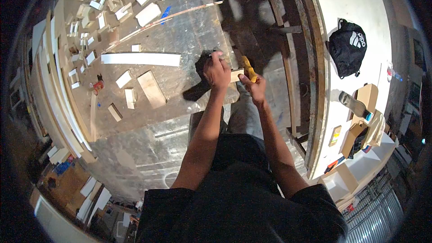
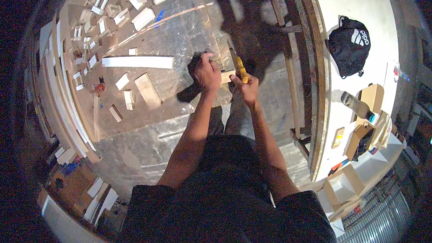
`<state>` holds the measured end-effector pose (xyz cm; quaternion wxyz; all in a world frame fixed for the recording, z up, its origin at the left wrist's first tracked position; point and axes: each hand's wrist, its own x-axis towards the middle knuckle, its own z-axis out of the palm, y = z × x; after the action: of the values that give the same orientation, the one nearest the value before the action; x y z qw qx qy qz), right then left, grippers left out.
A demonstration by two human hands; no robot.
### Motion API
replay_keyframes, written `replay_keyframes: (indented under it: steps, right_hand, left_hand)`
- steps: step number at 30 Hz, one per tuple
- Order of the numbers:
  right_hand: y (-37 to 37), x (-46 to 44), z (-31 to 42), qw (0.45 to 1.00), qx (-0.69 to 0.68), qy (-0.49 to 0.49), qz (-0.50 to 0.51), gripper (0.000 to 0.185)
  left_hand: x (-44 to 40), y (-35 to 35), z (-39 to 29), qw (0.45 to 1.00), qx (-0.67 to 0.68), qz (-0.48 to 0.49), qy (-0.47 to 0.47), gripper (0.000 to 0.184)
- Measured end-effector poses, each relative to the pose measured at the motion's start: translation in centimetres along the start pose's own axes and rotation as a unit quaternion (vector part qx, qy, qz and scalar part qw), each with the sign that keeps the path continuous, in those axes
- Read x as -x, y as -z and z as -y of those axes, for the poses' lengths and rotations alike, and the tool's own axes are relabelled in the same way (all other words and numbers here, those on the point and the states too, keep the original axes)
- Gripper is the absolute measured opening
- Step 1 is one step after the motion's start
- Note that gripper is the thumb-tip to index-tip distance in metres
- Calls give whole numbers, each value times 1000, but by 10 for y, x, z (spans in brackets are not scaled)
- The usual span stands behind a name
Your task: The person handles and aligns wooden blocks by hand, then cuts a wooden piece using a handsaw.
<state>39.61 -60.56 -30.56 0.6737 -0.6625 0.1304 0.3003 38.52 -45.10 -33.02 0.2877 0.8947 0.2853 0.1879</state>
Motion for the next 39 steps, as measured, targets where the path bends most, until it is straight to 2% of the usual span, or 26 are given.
replay_keyframes:
  steps: [2,6,9,11,13,14,16,18,20,21,23,25,28,30,33,34,36,39]
  right_hand:
    - [2,-2,-1,1000,15,-25,-4,13]
    - [2,-8,-7,1000,22,-10,-1,13]
    - [4,-9,-7,999,13,12,-28,19]
    - [15,-4,0,994,28,-29,-99,28]
    - [14,16,8,995,-4,-14,-102,34]
    - [15,30,11,992,43,6,-120,33]
    - [17,61,25,986,90,26,-139,33]
    - [12,94,55,996,9,51,-69,31]
    - [10,118,58,997,5,35,-72,30]
    - [6,127,61,997,1,21,-75,30]
    - [-9,142,78,997,-1,-5,-77,30]
    - [-14,148,79,998,18,-26,-46,31]
    - [-18,146,69,999,28,1,-46,30]
    - [-21,146,76,998,54,11,-32,32]
    - [-22,151,89,992,122,7,-17,37]
    - [-21,151,88,993,120,7,-19,37]
    - [-18,152,86,978,200,55,11,39]
    - [-25,153,98,980,187,65,16,36]
  left_hand:
    - [0,-2,2,1000,-2,8,-12,24]
    - [-1,1,2,999,-21,14,-42,22]
    - [-1,-1,-1,999,-35,1,-16,20]
    - [-1,1,-2,999,-45,-4,-11,17]
    - [1,-2,0,999,-30,20,18,20]
    - [2,-5,1,998,-17,43,45,23]
    - [4,-7,6,998,-13,43,38,22]
    - [2,-6,6,999,-11,43,30,21]
    - [-3,-3,3,999,-38,-20,-30,19]
    - [-2,-3,5,999,-37,-18,-31,19]
    - [1,-6,10,999,47,5,-3,20]
    - [-6,4,1,999,34,-7,-24,19]
    - [-2,-2,7,998,39,22,-46,19]
    - [2,-12,8,999,13,5,33,20]
    - [12,-13,14,998,-3,54,42,21]
    - [10,-4,6,998,-4,55,41,21]
    - [4,14,-11,998,-32,30,34,19]
    - [-1,28,-20,999,-42,33,7,18]
